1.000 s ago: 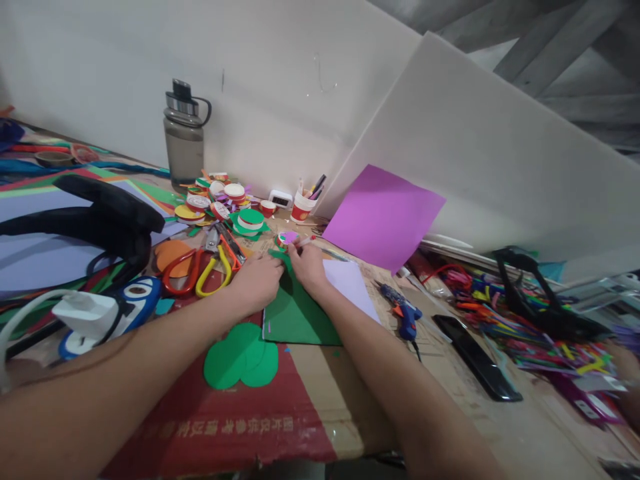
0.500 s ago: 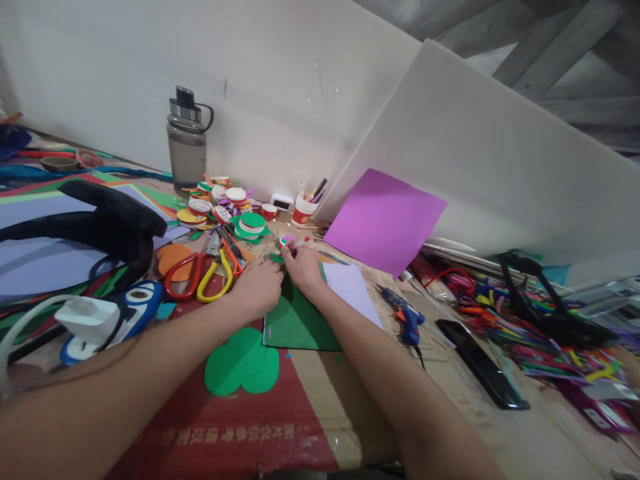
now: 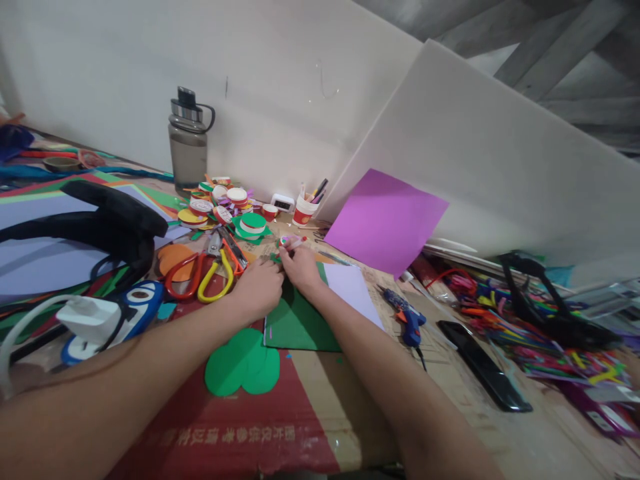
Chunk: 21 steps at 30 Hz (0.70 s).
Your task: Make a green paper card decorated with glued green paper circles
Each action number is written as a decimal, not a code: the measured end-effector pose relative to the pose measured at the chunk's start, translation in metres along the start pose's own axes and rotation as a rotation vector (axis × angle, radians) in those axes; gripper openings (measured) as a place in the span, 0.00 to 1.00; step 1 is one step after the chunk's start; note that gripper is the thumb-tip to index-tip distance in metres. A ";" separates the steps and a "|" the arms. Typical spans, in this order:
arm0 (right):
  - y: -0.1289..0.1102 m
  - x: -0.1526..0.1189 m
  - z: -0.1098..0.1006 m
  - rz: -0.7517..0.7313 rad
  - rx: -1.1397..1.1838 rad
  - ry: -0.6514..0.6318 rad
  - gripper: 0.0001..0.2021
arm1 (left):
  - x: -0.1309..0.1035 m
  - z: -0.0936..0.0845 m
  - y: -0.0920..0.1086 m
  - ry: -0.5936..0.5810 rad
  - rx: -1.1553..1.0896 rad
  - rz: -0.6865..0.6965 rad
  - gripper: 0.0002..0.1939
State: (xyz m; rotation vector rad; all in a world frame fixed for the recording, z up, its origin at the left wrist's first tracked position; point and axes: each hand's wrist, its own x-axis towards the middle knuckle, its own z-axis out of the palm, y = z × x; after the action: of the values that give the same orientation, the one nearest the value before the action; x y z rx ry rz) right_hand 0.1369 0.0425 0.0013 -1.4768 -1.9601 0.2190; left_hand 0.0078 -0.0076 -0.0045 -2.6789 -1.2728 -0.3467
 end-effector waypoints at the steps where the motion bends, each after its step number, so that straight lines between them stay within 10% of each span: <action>1: 0.000 0.000 0.000 -0.005 0.002 -0.001 0.10 | 0.000 0.000 0.000 0.000 0.001 -0.003 0.15; 21: 0.018 -0.018 -0.022 0.133 0.339 0.138 0.09 | 0.002 -0.004 -0.004 -0.009 -0.047 -0.010 0.18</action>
State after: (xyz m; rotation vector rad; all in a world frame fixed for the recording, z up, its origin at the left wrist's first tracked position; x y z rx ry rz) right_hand 0.1670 0.0271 0.0015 -1.3592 -1.6238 0.4708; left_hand 0.0059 -0.0045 0.0004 -2.7163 -1.2969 -0.3708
